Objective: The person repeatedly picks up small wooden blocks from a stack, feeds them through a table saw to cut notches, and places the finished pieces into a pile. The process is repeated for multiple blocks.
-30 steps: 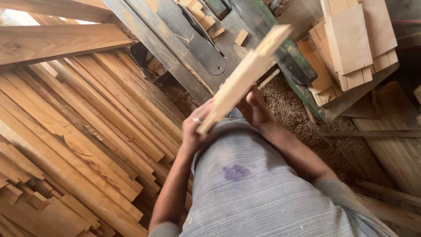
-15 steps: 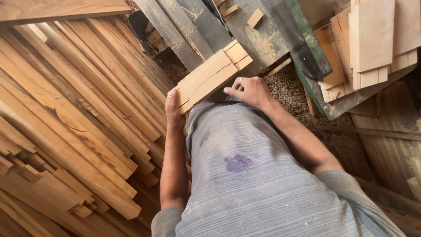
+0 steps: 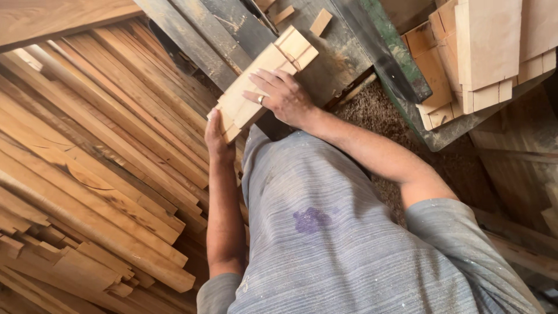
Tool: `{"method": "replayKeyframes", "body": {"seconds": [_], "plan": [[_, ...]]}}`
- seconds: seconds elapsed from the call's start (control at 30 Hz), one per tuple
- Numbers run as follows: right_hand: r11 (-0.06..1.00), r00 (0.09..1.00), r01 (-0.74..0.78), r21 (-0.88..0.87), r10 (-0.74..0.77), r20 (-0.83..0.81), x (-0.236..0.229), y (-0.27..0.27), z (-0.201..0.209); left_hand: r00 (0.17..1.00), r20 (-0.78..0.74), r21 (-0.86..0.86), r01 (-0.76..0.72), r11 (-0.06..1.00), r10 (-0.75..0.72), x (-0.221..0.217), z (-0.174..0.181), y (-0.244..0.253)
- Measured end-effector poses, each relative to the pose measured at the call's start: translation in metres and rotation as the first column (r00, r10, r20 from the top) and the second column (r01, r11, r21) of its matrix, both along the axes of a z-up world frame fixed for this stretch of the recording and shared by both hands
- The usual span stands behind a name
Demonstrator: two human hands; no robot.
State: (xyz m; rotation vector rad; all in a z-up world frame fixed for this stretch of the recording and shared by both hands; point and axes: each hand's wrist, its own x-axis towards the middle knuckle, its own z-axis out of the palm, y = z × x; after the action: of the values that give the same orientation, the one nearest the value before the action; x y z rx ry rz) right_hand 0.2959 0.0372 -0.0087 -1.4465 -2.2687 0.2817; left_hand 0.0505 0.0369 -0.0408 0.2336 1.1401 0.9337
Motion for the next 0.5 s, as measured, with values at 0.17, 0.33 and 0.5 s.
{"method": "replayKeyframes", "body": {"seconds": [0.17,0.33,0.5], "plan": [[1.000,1.000,0.008,-0.004,-0.008,0.009,0.008,0.015,0.007,0.999,-0.015,-0.034,-0.038,0.999,0.037,0.005,-0.006,0.019],[1.000,1.000,0.008,-0.009,-0.008,0.012,0.012,0.024,0.018,0.996,-0.071,-0.078,-0.058,0.995,0.053,0.007,-0.006,0.025],[1.000,0.999,0.015,-0.007,-0.015,0.033,0.013,0.029,0.019,0.999,-0.025,-0.055,-0.042,0.998,0.040,0.007,-0.006,0.030]]}}
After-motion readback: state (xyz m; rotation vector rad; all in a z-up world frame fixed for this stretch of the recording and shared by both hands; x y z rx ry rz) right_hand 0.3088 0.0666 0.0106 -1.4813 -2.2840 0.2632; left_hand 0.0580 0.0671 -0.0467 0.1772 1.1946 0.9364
